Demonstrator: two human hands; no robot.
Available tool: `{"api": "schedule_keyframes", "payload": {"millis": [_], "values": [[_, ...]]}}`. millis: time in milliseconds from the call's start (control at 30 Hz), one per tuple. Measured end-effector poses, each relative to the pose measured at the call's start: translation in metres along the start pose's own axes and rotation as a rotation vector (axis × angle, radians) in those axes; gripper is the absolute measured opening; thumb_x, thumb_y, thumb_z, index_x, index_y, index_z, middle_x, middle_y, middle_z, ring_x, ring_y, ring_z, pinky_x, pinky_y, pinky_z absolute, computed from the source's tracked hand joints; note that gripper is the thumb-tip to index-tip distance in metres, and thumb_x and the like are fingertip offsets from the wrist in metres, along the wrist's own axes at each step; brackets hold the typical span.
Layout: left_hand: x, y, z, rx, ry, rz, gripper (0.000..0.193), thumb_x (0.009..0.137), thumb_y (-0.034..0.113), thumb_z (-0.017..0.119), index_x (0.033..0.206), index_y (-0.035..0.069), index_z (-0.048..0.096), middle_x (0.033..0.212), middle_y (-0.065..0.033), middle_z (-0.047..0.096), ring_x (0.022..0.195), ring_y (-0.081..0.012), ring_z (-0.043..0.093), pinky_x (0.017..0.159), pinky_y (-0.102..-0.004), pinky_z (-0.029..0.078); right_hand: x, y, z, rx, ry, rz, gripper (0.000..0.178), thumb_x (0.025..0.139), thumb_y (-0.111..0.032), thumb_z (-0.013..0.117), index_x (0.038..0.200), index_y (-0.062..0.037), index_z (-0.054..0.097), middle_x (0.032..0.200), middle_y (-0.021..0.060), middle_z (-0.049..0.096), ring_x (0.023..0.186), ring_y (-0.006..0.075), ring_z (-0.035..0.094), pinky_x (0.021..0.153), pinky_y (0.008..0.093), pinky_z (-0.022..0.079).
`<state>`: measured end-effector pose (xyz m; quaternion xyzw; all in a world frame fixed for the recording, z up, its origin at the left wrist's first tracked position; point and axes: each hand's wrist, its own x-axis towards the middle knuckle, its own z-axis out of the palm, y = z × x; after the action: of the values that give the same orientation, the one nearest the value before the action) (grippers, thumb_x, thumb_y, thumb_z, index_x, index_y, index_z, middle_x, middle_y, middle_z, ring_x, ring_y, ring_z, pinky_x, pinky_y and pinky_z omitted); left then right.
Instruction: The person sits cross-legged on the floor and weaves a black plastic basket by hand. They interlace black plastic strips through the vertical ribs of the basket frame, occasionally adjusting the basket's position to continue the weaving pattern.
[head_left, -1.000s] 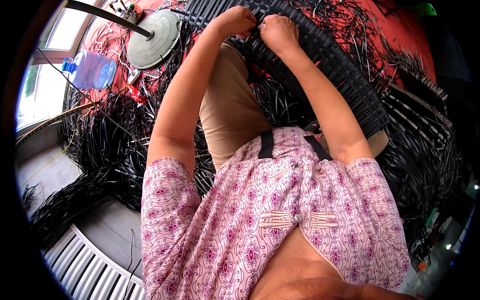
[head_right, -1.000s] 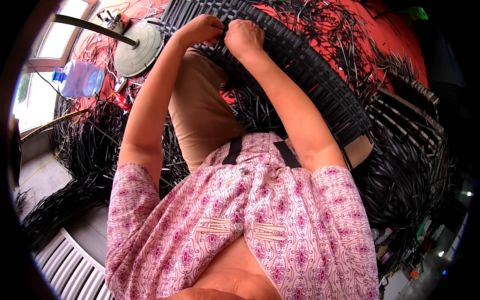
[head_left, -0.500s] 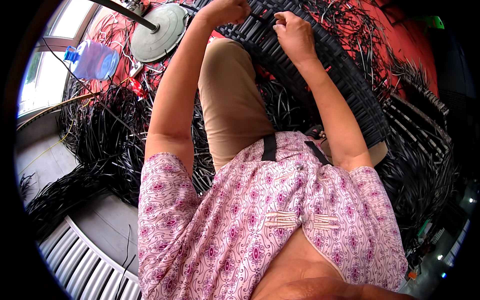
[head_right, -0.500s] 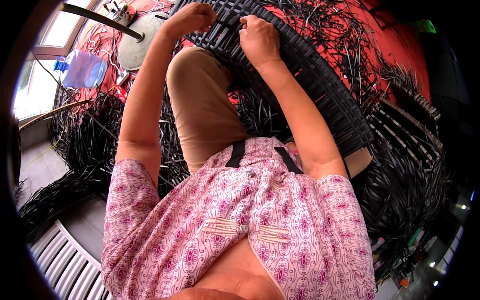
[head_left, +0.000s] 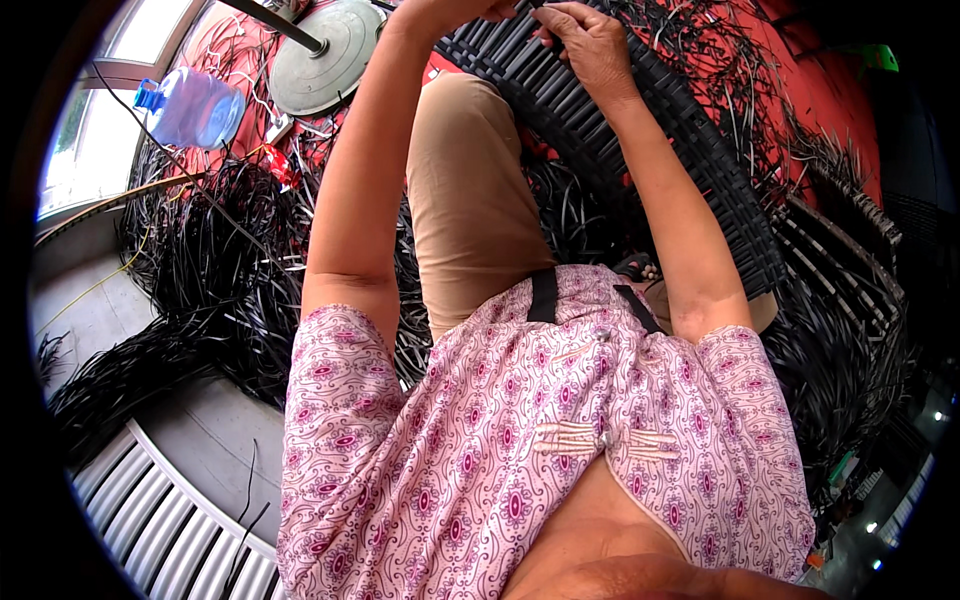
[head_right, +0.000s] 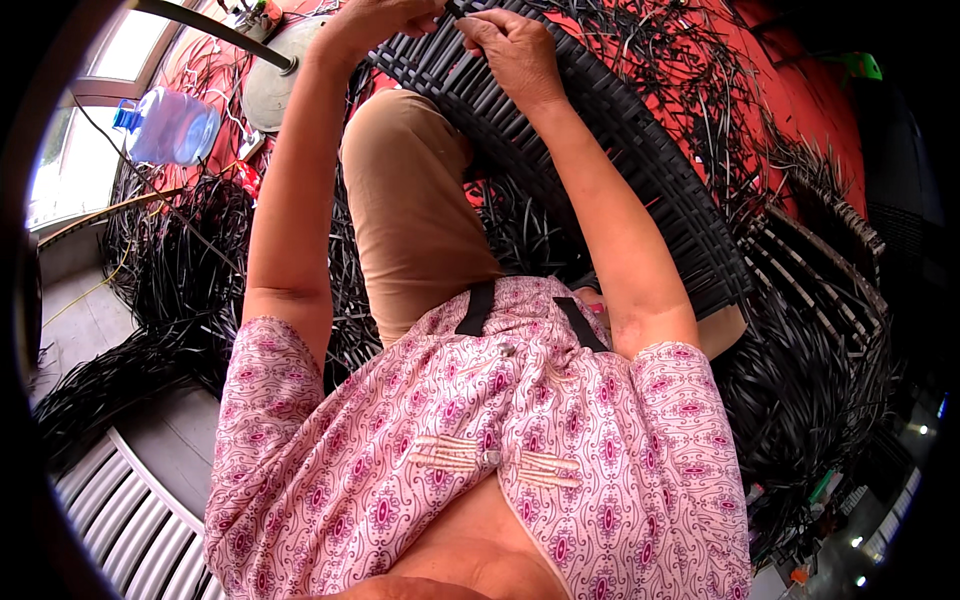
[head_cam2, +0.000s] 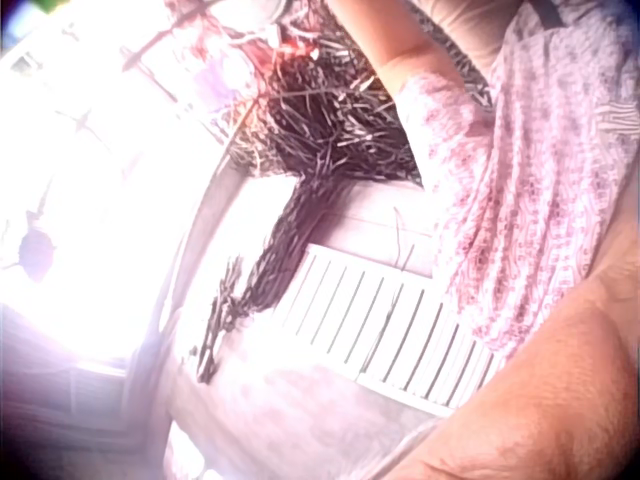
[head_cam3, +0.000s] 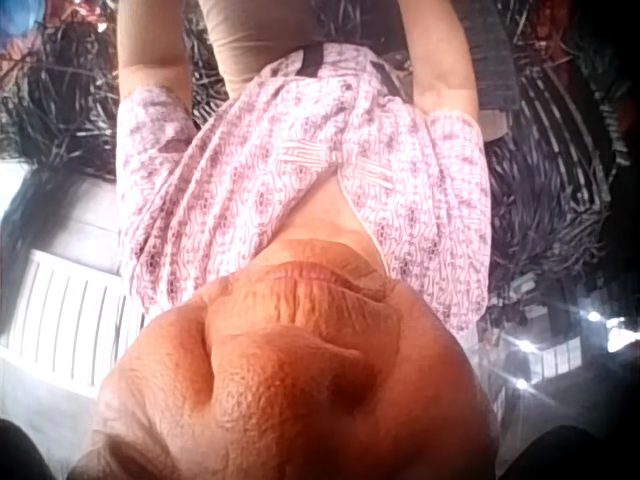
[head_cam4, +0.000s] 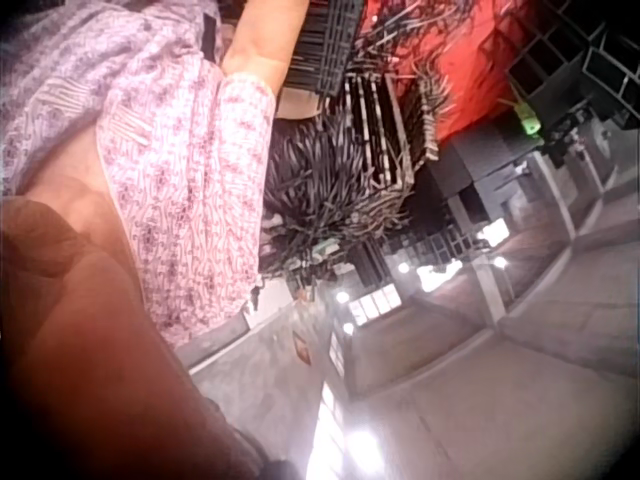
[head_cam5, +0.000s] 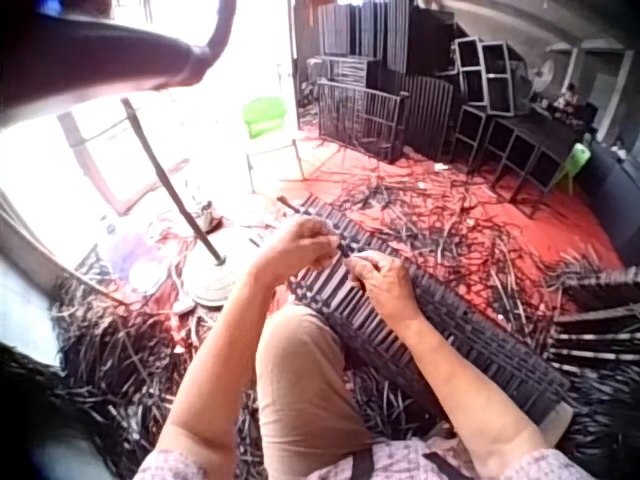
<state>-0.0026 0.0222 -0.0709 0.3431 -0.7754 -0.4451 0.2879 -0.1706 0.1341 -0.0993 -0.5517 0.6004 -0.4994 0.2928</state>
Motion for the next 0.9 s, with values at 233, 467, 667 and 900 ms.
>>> {"api": "schedule_keyframes", "payload": {"millis": [233, 467, 667, 900], "values": [[0.011, -0.046, 0.046, 0.542, -0.046, 0.084, 0.026, 0.074, 0.030, 0.074, 0.071, 0.004, 0.071, 0.067, -0.0172, 0.065, 0.064, -0.0316, 0.066, 0.060, -0.0437, 0.051, -0.003, 0.023, 0.001, 0.122, 0.160, 0.040, 0.022, 0.089, -0.020, 0.070, 0.092, 0.0010, 0.075, 0.072, 0.0044, 0.071, 0.062, 0.0075, 0.064, 0.060, 0.0225, 0.053], [0.007, -0.023, 0.050, 0.503, -0.061, -0.079, 0.021, 0.075, 0.023, 0.069, 0.070, 0.003, 0.070, 0.067, -0.0197, 0.065, 0.066, -0.0297, 0.069, 0.060, -0.0440, 0.054, -0.008, 0.018, 0.001, -0.065, 0.138, 0.121, 0.025, 0.089, -0.024, 0.068, 0.092, -0.0013, 0.076, 0.073, 0.0088, 0.073, 0.064, 0.0143, 0.069, 0.063, 0.0285, 0.055], [0.014, -0.065, 0.045, 0.439, -0.106, 0.099, 0.024, 0.081, 0.024, 0.063, 0.089, 0.003, 0.071, 0.075, -0.0119, 0.070, 0.073, -0.0258, 0.069, 0.069, -0.0374, 0.053, 0.002, 0.025, 0.011, -0.518, 0.125, 0.077, 0.029, 0.082, -0.033, 0.064, 0.085, -0.0074, 0.076, 0.082, 0.0189, 0.072, 0.081, 0.0355, 0.070, 0.080, 0.0413, 0.056], [0.016, -0.066, 0.051, 0.424, -0.066, 0.085, 0.029, 0.079, 0.027, 0.064, 0.092, 0.002, 0.072, 0.078, -0.0151, 0.071, 0.078, -0.0302, 0.069, 0.074, -0.0403, 0.052, 0.010, 0.022, 0.012, -0.766, 0.115, 0.110, 0.029, 0.082, -0.033, 0.061, 0.086, -0.0085, 0.076, 0.086, 0.0183, 0.072, 0.085, 0.0373, 0.070, 0.083, 0.0449, 0.054]]}}
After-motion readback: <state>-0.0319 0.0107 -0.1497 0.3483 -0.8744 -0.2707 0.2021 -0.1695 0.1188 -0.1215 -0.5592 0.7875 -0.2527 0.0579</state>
